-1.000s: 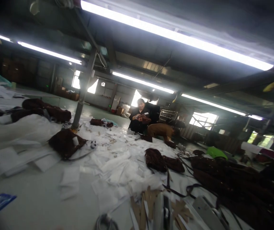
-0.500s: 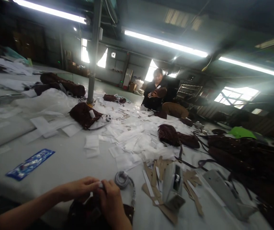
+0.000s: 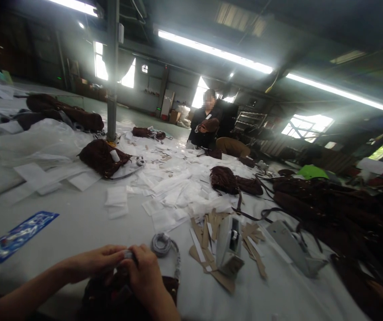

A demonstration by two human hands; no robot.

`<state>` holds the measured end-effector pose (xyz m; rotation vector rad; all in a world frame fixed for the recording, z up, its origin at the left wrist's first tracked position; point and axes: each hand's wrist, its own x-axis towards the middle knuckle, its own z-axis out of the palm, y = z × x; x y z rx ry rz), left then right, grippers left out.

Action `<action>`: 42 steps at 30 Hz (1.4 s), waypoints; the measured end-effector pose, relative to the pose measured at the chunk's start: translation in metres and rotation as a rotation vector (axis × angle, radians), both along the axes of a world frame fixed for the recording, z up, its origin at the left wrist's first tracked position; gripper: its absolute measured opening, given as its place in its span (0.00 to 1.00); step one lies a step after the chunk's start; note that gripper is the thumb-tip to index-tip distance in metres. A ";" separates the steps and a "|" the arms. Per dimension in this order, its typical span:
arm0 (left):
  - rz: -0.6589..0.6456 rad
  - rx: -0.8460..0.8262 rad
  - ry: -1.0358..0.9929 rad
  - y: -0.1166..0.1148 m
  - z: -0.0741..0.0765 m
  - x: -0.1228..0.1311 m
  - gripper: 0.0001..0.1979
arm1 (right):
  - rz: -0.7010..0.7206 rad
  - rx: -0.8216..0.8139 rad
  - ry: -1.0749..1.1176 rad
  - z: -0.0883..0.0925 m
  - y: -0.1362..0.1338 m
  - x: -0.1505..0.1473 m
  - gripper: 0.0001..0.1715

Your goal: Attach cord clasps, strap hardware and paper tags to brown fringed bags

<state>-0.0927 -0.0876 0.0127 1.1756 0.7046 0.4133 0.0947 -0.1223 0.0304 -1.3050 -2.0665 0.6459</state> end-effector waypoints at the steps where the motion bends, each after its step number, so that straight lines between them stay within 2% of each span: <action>1: 0.010 -0.031 -0.020 -0.001 -0.001 0.001 0.24 | -0.009 0.002 0.005 -0.002 0.000 0.000 0.05; 8: 0.114 -0.150 -0.099 -0.002 -0.003 0.008 0.21 | -0.045 -0.008 0.069 -0.006 0.003 0.001 0.07; 15: 0.152 -0.170 -0.086 0.001 -0.016 0.015 0.23 | -0.093 -0.020 0.081 -0.009 0.007 0.003 0.09; 21: 0.178 -0.223 -0.097 0.003 -0.012 0.015 0.21 | -0.068 -0.007 0.092 -0.020 0.009 0.007 0.13; 23: 0.195 -0.229 -0.091 0.006 -0.014 0.014 0.21 | -0.137 0.001 0.036 -0.026 0.015 0.024 0.15; 28: 0.253 -0.296 -0.145 0.012 -0.026 0.010 0.20 | -0.619 -0.004 -0.362 -0.040 0.045 0.114 0.20; 30: 0.263 -0.345 -0.166 0.014 -0.030 0.009 0.20 | -0.719 -0.045 -0.458 -0.046 0.058 0.148 0.20; 32: 0.284 -0.399 -0.177 0.017 -0.033 0.009 0.20 | -0.751 -0.080 -0.543 -0.055 0.068 0.168 0.16; 35: 0.314 -0.445 -0.185 0.019 -0.035 0.008 0.20 | -0.722 -0.110 -0.613 -0.066 0.076 0.176 0.12; 37: 0.323 -0.438 -0.189 0.019 -0.035 0.008 0.20 | -0.710 -0.119 -0.621 -0.068 0.077 0.174 0.13; 42: 0.346 -0.388 -0.173 0.018 -0.033 0.009 0.20 | -0.787 -0.081 -0.520 -0.054 0.076 0.172 0.17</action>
